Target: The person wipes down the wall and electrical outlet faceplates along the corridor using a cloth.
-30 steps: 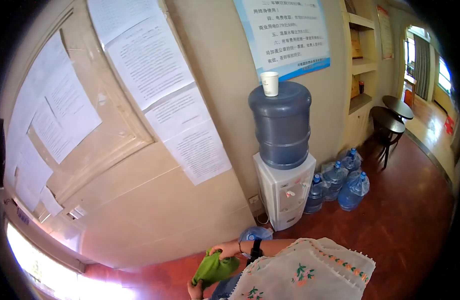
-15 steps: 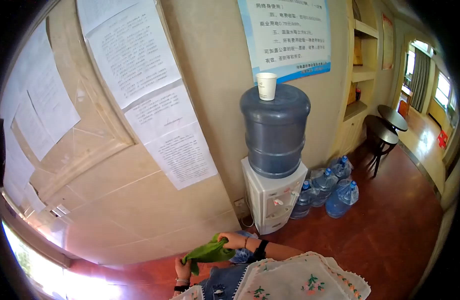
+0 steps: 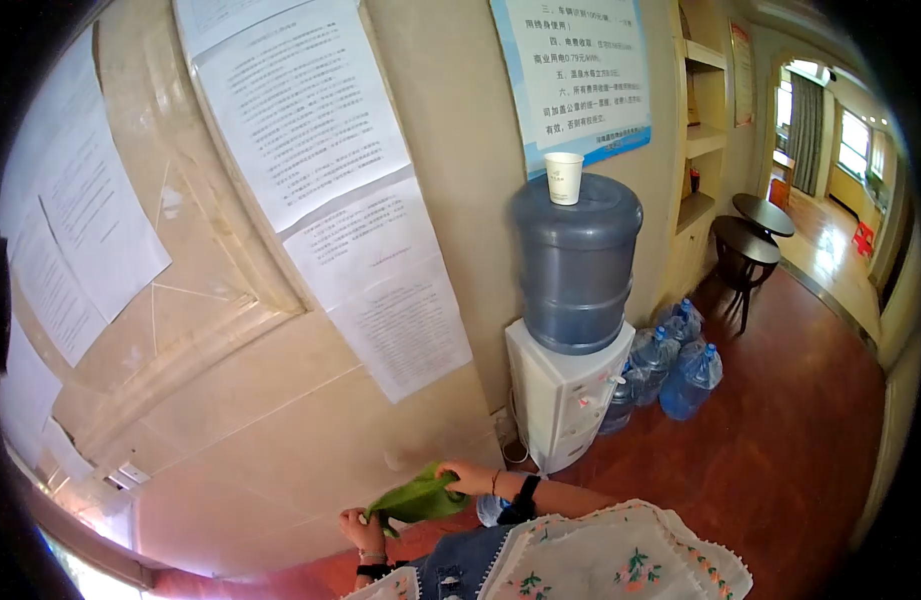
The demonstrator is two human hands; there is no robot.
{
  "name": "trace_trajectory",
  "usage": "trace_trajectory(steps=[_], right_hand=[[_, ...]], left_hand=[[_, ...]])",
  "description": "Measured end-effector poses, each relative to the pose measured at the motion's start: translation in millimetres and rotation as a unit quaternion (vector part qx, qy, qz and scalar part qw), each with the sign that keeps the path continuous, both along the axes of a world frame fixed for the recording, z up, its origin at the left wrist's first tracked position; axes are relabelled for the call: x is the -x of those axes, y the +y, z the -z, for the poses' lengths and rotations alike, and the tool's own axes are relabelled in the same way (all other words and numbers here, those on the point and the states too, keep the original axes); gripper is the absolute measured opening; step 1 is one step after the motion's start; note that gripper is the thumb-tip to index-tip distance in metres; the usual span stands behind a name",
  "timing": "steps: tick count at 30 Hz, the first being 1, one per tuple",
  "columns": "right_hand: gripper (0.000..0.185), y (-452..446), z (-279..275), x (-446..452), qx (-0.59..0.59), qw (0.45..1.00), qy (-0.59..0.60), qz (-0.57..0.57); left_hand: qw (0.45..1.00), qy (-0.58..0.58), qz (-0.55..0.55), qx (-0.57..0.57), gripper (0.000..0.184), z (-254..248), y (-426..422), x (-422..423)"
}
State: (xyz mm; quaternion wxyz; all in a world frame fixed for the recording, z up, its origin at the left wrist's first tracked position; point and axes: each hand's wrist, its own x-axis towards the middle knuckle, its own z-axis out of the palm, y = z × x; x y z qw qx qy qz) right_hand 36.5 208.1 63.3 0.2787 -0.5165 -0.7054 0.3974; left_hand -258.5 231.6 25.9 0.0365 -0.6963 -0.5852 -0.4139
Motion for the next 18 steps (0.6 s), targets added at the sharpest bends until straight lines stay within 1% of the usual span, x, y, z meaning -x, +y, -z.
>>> trace_trajectory(steps=[1, 2, 3, 4, 5, 6, 7, 8, 10, 11, 13, 14, 15, 16, 17, 18], right_hand=[[0.033, 7, -4, 9, -0.013, 1.0, 0.026, 0.006], [0.033, 17, -10, 18, -0.01, 1.0, 0.028, 0.009], [0.031, 27, -17, 25, -0.048, 0.998, 0.022, 0.015], [0.029, 36, -23, 34, -0.085, 0.996, 0.016, 0.021], [0.029, 46, -27, 43, -0.08, 0.996, 0.018, 0.02], [0.029, 56, -31, 50, -0.112, 0.994, 0.0, 0.013], [0.03, 65, -39, 59, -0.144, 0.989, -0.018, 0.006], [0.03, 75, -48, 66, -0.145, 0.989, -0.019, 0.004], [0.03, 84, -70, 81, -0.14, 0.99, -0.015, -0.002], [0.03, 92, -75, 87, -0.139, 0.99, -0.018, -0.003], [0.03, 106, -87, 100, -0.196, 0.98, -0.025, 0.011], [0.03, 112, -93, 106, -0.196, 0.98, -0.025, 0.009], [0.029, 117, -105, 112, -0.253, 0.967, -0.033, 0.025], [0.029, 120, -114, 117, -0.307, 0.95, -0.041, 0.041], [0.024, 125, -121, 124, -0.347, 0.935, -0.031, 0.061], [0.024, 129, -131, 130, -0.35, 0.934, -0.032, 0.062]], left_hand=[[1.0, -0.01, -0.017, 0.008, 0.016, -8, 6, 4], [1.0, -0.008, -0.014, 0.01, 0.016, -12, 19, 10], [0.989, -0.124, 0.022, 0.076, 0.015, -13, 33, 17], [0.959, -0.238, 0.055, 0.141, 0.015, -21, 44, 24], [0.953, -0.256, 0.067, 0.149, 0.014, -31, 53, 31], [0.946, -0.275, 0.076, 0.156, 0.013, -44, 61, 35], [0.914, -0.354, 0.132, 0.148, 0.011, -52, 68, 42], [0.914, -0.355, 0.131, 0.148, 0.011, -56, 81, 52], [0.85, -0.459, 0.168, 0.198, 0.009, -61, 98, 66], [0.848, -0.461, 0.167, 0.198, 0.009, -67, 102, 66], [0.768, -0.59, 0.15, 0.2, 0.011, -97, 106, 63], [0.768, -0.591, 0.149, 0.199, 0.011, -96, 113, 67], [0.763, -0.604, 0.182, 0.139, 0.011, -94, 126, 71], [0.755, -0.615, 0.213, 0.08, 0.012, -107, 128, 69], [0.751, -0.62, 0.219, 0.054, 0.015, -119, 126, 64], [0.751, -0.619, 0.223, 0.053, 0.015, -131, 129, 59]])
